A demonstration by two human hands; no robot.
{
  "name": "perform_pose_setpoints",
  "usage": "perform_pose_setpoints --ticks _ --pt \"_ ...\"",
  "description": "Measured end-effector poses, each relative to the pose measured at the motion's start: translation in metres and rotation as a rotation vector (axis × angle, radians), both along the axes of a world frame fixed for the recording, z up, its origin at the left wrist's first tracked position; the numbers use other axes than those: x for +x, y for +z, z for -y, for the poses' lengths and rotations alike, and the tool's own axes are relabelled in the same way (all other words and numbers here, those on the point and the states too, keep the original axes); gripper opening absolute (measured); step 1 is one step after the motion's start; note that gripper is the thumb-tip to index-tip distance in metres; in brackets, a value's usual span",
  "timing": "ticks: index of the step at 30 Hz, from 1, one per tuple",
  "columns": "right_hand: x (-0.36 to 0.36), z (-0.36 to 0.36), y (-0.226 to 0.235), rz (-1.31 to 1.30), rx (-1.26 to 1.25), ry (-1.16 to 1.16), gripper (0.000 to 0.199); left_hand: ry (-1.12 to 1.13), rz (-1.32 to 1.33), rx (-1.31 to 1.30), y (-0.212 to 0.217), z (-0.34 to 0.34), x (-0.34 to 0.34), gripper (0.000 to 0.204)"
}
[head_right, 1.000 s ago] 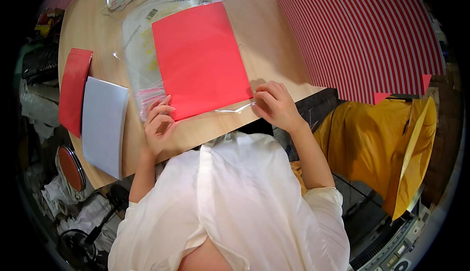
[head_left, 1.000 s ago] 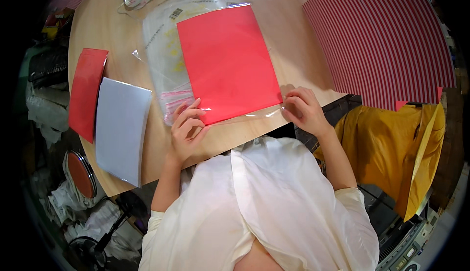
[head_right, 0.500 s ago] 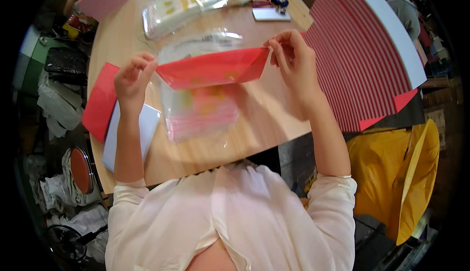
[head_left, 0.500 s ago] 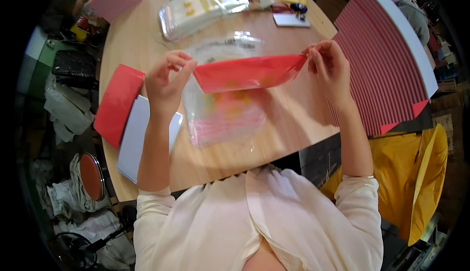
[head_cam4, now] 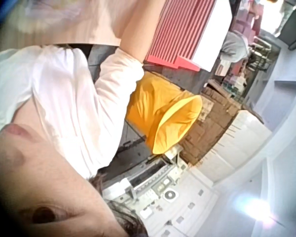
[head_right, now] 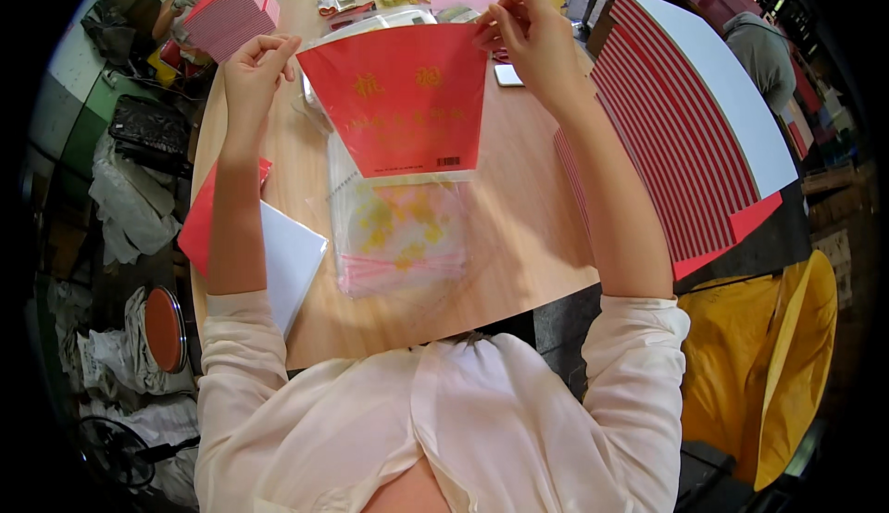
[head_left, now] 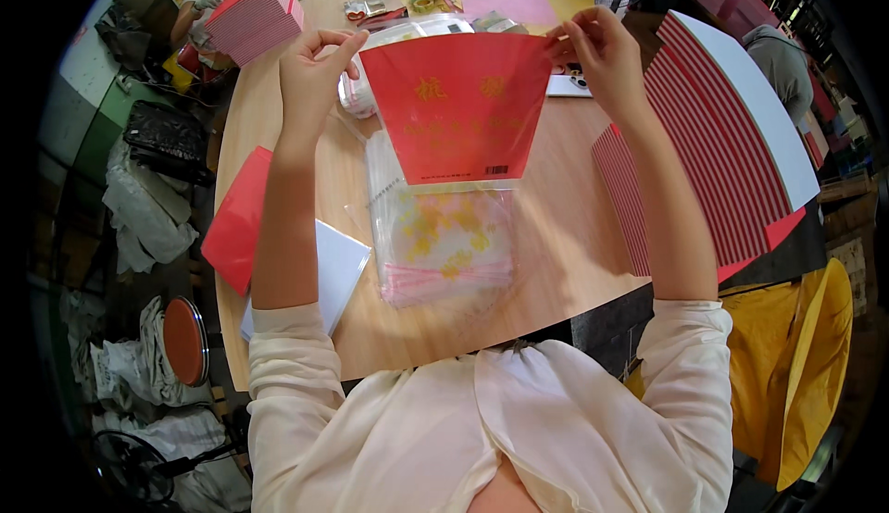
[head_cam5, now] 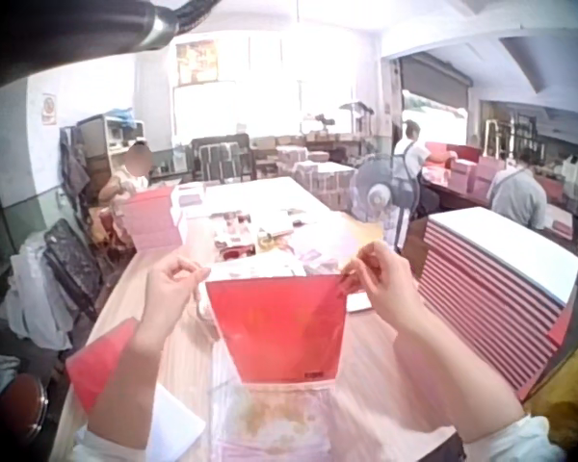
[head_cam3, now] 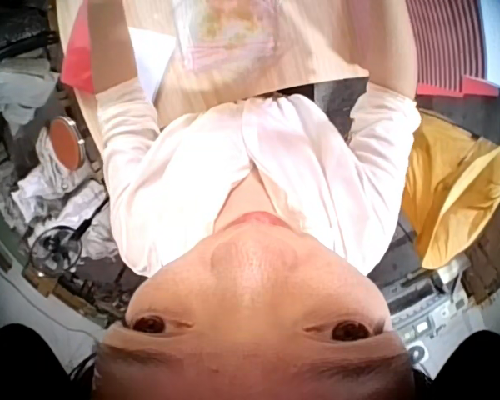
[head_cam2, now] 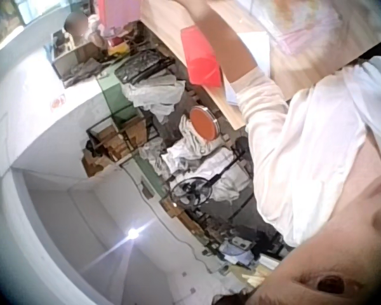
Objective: The person repeatedly picks up sheets of white and red paper from a stack and places them into clear plastic bags. They handle the paper one at a time, folding it slightly before inserting it into the packaging.
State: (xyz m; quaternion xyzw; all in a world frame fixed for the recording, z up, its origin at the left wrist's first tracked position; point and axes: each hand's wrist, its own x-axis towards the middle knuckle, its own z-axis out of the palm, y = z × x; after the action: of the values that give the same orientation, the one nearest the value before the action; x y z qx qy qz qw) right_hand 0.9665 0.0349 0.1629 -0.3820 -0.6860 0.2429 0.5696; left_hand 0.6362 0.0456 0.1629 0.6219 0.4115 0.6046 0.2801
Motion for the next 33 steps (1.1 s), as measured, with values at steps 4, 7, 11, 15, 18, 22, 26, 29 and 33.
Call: perform_pose_setpoints --ticks 4,7,11,15,18,22,26,29,33 --pt "-0.006 0.009 -0.015 -0.053 0.107 0.032 0.008 -0.008 -0.010 0.145 -0.013 0.018 -0.003 0.012" --pt "0.005 0.042 -0.043 0.032 0.232 -0.018 0.009 0.023 -0.035 0.140 -0.054 0.067 -0.005 0.015" --pt "0.014 0.120 -0.112 0.104 0.302 0.067 0.016 -0.007 -0.196 0.295 -0.136 0.149 -0.010 0.026" --pt "0.039 0.202 -0.193 0.493 0.224 -0.030 0.020 -0.074 -0.361 0.212 -0.212 0.231 -0.003 0.024" --pt "0.048 0.247 -0.242 0.586 0.129 0.015 0.024 -0.221 -0.421 0.078 -0.250 0.267 0.000 0.024" --pt "0.055 0.270 -0.277 0.616 0.104 0.112 0.025 -0.285 -0.476 0.081 -0.273 0.281 -0.003 0.025" --pt "0.058 0.284 -0.291 0.621 0.084 0.113 0.026 -0.248 -0.575 -0.014 -0.267 0.284 -0.002 0.026" --pt "0.053 0.294 -0.291 0.588 -0.011 0.045 0.024 -0.209 -0.579 -0.124 -0.267 0.289 -0.003 0.021" --pt "0.041 0.301 -0.287 0.342 -0.348 -0.086 0.016 -0.154 -0.516 -0.241 -0.267 0.293 0.000 0.018"
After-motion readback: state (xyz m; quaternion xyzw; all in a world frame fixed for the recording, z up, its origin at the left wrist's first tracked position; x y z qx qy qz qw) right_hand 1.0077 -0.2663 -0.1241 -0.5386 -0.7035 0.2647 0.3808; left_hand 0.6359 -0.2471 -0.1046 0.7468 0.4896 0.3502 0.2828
